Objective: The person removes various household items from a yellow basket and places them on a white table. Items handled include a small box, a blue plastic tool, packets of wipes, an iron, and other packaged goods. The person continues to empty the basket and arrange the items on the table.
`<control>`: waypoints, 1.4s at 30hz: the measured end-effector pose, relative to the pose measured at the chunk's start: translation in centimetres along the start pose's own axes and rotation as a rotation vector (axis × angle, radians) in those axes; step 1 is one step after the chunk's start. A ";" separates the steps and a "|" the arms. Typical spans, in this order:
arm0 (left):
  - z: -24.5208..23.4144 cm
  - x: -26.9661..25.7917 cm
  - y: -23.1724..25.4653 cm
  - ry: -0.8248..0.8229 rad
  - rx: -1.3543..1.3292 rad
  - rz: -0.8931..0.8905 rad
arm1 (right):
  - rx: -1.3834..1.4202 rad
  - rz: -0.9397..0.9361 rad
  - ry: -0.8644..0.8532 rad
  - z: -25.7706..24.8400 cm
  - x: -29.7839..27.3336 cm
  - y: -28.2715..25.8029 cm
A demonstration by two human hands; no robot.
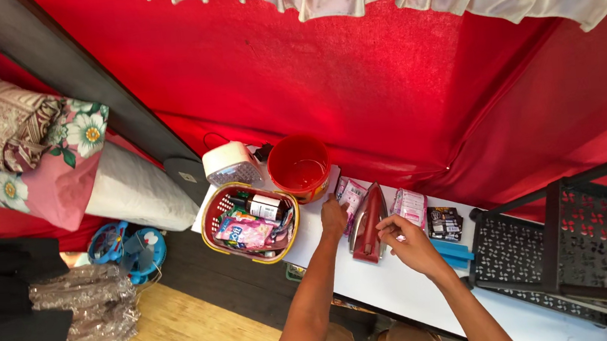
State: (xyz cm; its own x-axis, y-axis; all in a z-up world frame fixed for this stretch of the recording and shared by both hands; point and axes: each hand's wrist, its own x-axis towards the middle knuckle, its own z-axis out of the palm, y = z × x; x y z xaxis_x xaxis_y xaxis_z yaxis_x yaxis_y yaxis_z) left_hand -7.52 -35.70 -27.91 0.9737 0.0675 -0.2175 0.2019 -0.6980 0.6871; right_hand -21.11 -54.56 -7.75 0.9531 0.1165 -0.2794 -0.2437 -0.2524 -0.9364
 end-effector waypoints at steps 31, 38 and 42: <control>-32.2 -29.4 -8.7 0.185 -0.703 0.152 | -0.181 -0.281 0.194 20.9 -4.1 -1.4; -37.6 -30.6 -11.7 0.220 -0.736 0.205 | -0.235 -0.300 0.203 27.1 -4.2 -5.1; -38.4 -27.7 -11.7 0.155 -0.705 0.131 | -0.310 -0.372 0.221 28.1 -0.3 -6.4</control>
State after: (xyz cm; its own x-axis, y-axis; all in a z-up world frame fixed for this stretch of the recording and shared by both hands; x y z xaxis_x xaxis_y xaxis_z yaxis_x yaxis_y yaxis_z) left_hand -32.79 -2.04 -3.31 0.9877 0.1514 -0.0388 0.0523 -0.0862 0.9949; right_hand -24.88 -25.98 -7.59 0.9882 0.0551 0.1427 0.1508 -0.5082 -0.8479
